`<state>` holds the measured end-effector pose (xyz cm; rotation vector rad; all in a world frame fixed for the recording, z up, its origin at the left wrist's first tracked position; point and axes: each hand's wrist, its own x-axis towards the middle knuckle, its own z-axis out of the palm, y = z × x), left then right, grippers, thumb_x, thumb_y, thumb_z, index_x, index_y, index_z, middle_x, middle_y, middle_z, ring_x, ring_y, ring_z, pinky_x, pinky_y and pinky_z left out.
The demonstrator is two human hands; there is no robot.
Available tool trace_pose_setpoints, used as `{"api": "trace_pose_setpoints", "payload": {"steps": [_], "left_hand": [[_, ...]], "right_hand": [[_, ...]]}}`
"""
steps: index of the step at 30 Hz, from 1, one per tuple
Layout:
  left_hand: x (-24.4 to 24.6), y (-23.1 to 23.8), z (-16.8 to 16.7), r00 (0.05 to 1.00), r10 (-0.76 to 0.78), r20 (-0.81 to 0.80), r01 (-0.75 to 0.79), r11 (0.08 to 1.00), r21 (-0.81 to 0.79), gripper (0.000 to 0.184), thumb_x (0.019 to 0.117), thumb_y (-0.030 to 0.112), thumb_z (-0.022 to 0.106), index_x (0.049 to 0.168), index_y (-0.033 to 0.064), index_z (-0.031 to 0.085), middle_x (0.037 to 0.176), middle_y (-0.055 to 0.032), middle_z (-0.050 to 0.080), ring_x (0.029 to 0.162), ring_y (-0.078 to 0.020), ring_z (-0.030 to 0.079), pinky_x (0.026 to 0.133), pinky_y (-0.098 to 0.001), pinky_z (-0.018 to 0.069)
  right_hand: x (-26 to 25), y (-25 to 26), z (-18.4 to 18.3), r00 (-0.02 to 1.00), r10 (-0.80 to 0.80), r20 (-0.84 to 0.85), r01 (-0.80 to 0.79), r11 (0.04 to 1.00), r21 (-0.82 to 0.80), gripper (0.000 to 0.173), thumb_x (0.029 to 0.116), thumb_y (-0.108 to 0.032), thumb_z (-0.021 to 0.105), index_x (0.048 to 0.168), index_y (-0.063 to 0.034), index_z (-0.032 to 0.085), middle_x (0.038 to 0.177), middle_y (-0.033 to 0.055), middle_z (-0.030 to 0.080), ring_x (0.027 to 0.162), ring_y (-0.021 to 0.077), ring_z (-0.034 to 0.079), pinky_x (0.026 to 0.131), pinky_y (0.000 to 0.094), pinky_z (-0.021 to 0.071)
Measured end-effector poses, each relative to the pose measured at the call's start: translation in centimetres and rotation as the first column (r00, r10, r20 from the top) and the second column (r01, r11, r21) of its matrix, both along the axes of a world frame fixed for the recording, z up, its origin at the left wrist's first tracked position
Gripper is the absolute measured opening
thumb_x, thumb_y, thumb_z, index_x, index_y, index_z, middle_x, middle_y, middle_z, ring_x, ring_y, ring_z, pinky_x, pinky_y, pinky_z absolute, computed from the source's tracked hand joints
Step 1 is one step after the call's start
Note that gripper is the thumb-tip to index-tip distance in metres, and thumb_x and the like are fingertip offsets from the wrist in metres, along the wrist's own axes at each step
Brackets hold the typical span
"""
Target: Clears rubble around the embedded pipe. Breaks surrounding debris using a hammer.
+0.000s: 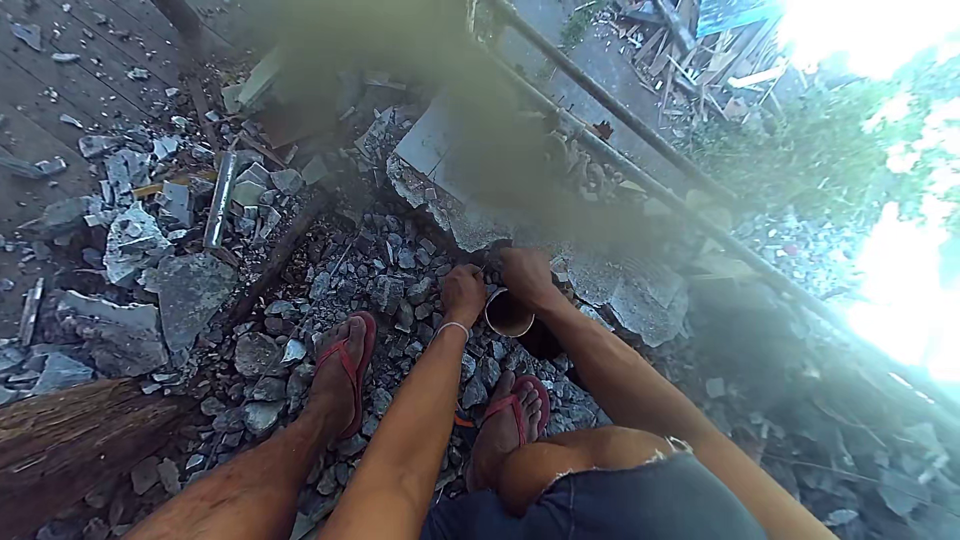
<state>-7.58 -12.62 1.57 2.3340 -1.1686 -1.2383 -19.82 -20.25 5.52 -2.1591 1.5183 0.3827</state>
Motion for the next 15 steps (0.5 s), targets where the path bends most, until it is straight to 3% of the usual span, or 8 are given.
{"api": "trace_pose_setpoints", "payload": {"steps": [5, 7, 10, 12, 13, 15], "left_hand": [[-0.3, -0.3, 0.6, 0.999, 0.033, -0.022, -0.033, 0.999, 0.008, 0.024, 0.1021, 0.025, 0.056, 0.112, 0.0122, 0.075, 0.114, -0.0115, 0.071, 0.109, -0.0296, 0.069, 0.092, -0.0550, 0.0564], [-0.9, -0.2, 1.0, 0.993, 0.102, -0.064, -0.101, 0.995, 0.017, 0.026, 0.1026, 0.024, 0.056, 0.111, 0.0080, 0.074, 0.115, -0.0147, 0.071, 0.110, -0.0317, 0.068, 0.094, -0.0552, 0.0552], [-1.7, -0.3, 2.0, 0.966, 0.222, -0.131, -0.218, 0.975, 0.041, 0.021, 0.0996, 0.020, 0.060, 0.106, 0.0042, 0.073, 0.111, -0.0172, 0.070, 0.107, -0.0328, 0.067, 0.094, -0.0547, 0.0542], [-2.6, 0.0, 1.1, 0.877, 0.409, -0.253, -0.432, 0.901, -0.040, 0.020, 0.0900, 0.017, 0.072, 0.102, 0.0005, 0.071, 0.101, -0.0179, 0.070, 0.098, -0.0317, 0.068, 0.088, -0.0529, 0.0549], [-3.4, 0.4, 0.6, 0.783, 0.508, -0.358, -0.561, 0.827, -0.052, 0.030, 0.0880, 0.017, 0.076, 0.109, -0.0022, 0.067, 0.103, -0.0193, 0.070, 0.100, -0.0308, 0.068, 0.089, -0.0505, 0.0551], [-4.7, 1.1, 1.1, 0.581, 0.623, -0.524, -0.720, 0.694, 0.026, 0.049, 0.0896, 0.006, 0.074, 0.132, -0.0067, 0.053, 0.123, -0.0240, 0.062, 0.116, -0.0297, 0.060, 0.099, -0.0456, 0.0508]], "right_hand": [[2.0, -2.9, 1.0, 0.993, 0.112, -0.040, -0.108, 0.991, 0.081, 0.013, 0.0944, -0.017, 0.065, 0.094, -0.0079, 0.075, 0.097, 0.0182, 0.073, 0.092, 0.0411, 0.071, 0.071, 0.0649, 0.0559], [4.0, -3.9, 1.9, 0.964, 0.248, -0.094, -0.233, 0.961, 0.146, 0.015, 0.0962, -0.013, 0.060, 0.095, -0.0032, 0.071, 0.099, 0.0208, 0.071, 0.095, 0.0429, 0.070, 0.074, 0.0644, 0.0557], [7.1, -3.8, 3.5, 0.874, 0.467, -0.135, -0.440, 0.878, 0.188, 0.010, 0.0942, -0.003, 0.061, 0.092, 0.0005, 0.070, 0.095, 0.0228, 0.070, 0.090, 0.0448, 0.069, 0.069, 0.0649, 0.0550], [9.0, -2.9, 4.3, 0.811, 0.567, -0.145, -0.533, 0.818, 0.218, 0.007, 0.0919, -0.002, 0.064, 0.092, -0.0006, 0.071, 0.092, 0.0220, 0.069, 0.088, 0.0441, 0.069, 0.066, 0.0639, 0.0549], [9.7, -2.2, 4.5, 0.782, 0.606, -0.142, -0.569, 0.789, 0.233, 0.006, 0.0914, -0.001, 0.064, 0.091, -0.0004, 0.070, 0.091, 0.0223, 0.069, 0.086, 0.0445, 0.069, 0.064, 0.0633, 0.0546], [10.9, -0.9, 4.2, 0.730, 0.670, -0.133, -0.626, 0.734, 0.262, 0.004, 0.0897, 0.000, 0.066, 0.089, -0.0005, 0.070, 0.089, 0.0221, 0.068, 0.084, 0.0442, 0.068, 0.063, 0.0620, 0.0546]]}}
